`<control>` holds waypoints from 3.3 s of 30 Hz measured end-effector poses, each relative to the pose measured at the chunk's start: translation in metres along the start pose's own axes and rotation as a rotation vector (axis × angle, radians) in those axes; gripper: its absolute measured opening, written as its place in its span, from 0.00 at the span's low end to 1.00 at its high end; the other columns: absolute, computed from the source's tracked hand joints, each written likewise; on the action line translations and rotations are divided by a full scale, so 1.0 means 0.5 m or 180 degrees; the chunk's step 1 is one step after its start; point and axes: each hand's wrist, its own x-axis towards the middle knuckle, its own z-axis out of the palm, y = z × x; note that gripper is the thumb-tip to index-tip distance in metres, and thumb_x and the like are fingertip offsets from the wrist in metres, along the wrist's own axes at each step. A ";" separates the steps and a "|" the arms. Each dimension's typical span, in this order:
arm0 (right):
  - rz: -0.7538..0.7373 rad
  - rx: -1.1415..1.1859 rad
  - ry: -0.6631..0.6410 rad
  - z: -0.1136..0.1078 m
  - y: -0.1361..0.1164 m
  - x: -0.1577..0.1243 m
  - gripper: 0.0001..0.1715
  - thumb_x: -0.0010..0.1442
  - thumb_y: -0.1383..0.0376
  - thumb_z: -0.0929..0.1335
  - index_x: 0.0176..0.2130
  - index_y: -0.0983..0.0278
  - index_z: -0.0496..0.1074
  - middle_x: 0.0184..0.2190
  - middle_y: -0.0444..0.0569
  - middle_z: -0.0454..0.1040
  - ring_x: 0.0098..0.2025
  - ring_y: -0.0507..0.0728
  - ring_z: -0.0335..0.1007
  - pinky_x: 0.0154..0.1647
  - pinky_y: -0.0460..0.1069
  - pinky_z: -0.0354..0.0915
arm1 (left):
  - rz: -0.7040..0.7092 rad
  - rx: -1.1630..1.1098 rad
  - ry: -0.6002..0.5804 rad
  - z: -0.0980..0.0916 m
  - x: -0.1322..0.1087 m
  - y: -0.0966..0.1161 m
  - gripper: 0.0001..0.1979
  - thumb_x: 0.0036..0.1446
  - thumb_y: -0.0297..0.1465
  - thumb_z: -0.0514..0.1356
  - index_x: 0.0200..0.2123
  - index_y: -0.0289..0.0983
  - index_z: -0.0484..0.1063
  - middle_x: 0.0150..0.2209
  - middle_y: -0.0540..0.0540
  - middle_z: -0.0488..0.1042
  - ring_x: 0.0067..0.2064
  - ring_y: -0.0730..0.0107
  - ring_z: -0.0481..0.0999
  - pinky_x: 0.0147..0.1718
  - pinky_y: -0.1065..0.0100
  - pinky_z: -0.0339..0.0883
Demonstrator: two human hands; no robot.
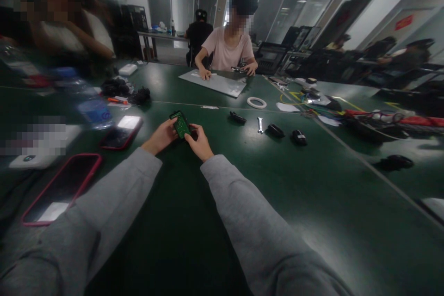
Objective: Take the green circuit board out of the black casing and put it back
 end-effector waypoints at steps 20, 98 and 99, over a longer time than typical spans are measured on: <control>0.0260 0.0378 0.0012 0.001 -0.007 -0.001 0.33 0.52 0.51 0.73 0.52 0.60 0.62 0.42 0.49 0.71 0.45 0.57 0.71 0.50 0.57 0.70 | 0.0065 0.0012 0.0033 0.005 -0.005 0.001 0.16 0.50 0.33 0.71 0.42 0.36 0.74 0.39 0.46 0.79 0.34 0.71 0.79 0.34 0.69 0.71; 0.0006 0.0131 -0.0104 0.002 -0.005 -0.001 0.31 0.53 0.59 0.71 0.53 0.62 0.60 0.44 0.50 0.70 0.46 0.57 0.70 0.53 0.57 0.68 | 0.0137 0.0052 0.0229 0.014 -0.009 0.003 0.19 0.47 0.33 0.72 0.42 0.36 0.73 0.39 0.47 0.79 0.34 0.72 0.77 0.32 0.69 0.68; 0.0007 0.0120 -0.0110 0.002 -0.005 -0.001 0.31 0.53 0.59 0.72 0.54 0.61 0.60 0.44 0.50 0.70 0.47 0.57 0.70 0.53 0.57 0.68 | 0.0132 0.0046 0.0224 0.015 -0.010 0.004 0.19 0.47 0.32 0.72 0.42 0.36 0.73 0.40 0.47 0.79 0.34 0.72 0.77 0.32 0.70 0.68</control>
